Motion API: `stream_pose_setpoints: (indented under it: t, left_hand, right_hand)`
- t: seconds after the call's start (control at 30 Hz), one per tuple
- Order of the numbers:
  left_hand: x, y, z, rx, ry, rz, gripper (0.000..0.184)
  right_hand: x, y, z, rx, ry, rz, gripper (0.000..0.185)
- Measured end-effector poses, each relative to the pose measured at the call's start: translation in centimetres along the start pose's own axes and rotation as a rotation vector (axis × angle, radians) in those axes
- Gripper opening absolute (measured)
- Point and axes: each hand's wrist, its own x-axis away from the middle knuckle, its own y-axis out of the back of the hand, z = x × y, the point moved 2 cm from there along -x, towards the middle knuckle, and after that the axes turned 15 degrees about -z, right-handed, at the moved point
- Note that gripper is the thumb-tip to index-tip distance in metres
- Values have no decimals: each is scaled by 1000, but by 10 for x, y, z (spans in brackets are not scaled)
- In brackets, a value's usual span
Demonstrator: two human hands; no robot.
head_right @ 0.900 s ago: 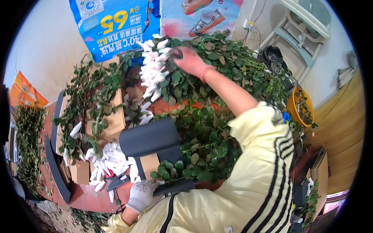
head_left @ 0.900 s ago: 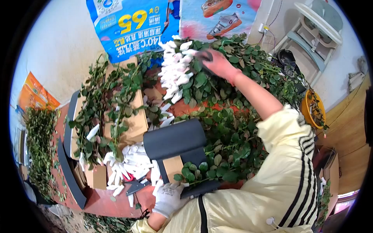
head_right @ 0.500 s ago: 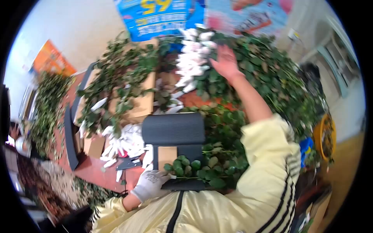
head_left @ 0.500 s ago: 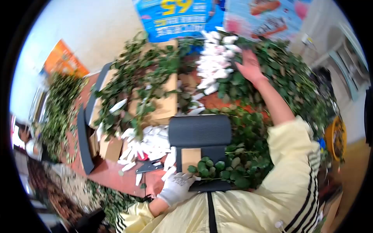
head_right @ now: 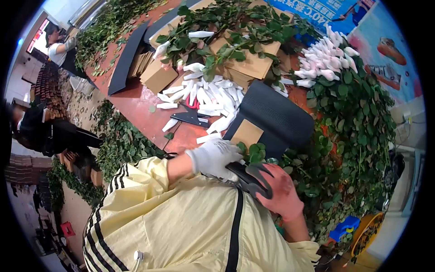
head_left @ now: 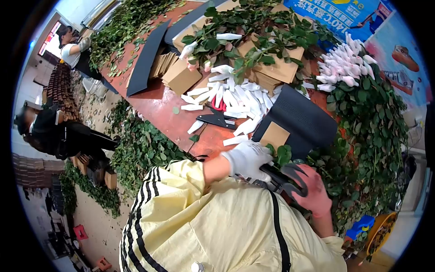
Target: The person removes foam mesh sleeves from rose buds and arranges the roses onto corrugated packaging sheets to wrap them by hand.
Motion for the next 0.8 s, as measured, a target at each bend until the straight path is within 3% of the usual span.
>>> stream_pose_setpoints:
  t: [0.07, 0.13, 0.2, 0.27, 0.33, 0.4, 0.53, 0.6, 0.73, 0.8]
  left_hand:
    - [-2, 8, 27, 821, -64, -402, 36]
    - [8, 23, 70, 521, 106, -627, 32]
    - [21, 20, 125, 28, 120, -575, 33]
    - [38, -9, 169, -158, 160, -461, 30]
    - [45, -9, 169, -209, 168, -485, 28]
    - [43, -17, 174, -161, 278, -369, 27]
    - [23, -12, 194, -318, 331, -453, 28]
    - [5, -9, 200, -504, 503, -282, 30]
    - [-1, 0, 204, -701, 254, -371, 39]
    - [-4, 1, 205, -596, 293, -236, 37]
  right_hand:
    - [1, -12, 3, -17, 17, -75, 57]
    - [11, -15, 3, -45, 13, -144, 58]
    - [20, -15, -2, -141, -56, -253, 59]
    - [20, -16, -7, -206, -78, -276, 60]
    - [17, -14, -3, -90, -19, -258, 61]
    - [22, -15, -6, -81, -63, -261, 62]
    - [24, -24, -15, -76, -61, -214, 64]
    - [15, -24, -8, -64, -25, -231, 63]
    - [10, -18, -6, -173, 14, -264, 62]
    - [6, -11, -6, -175, 34, -288, 61]
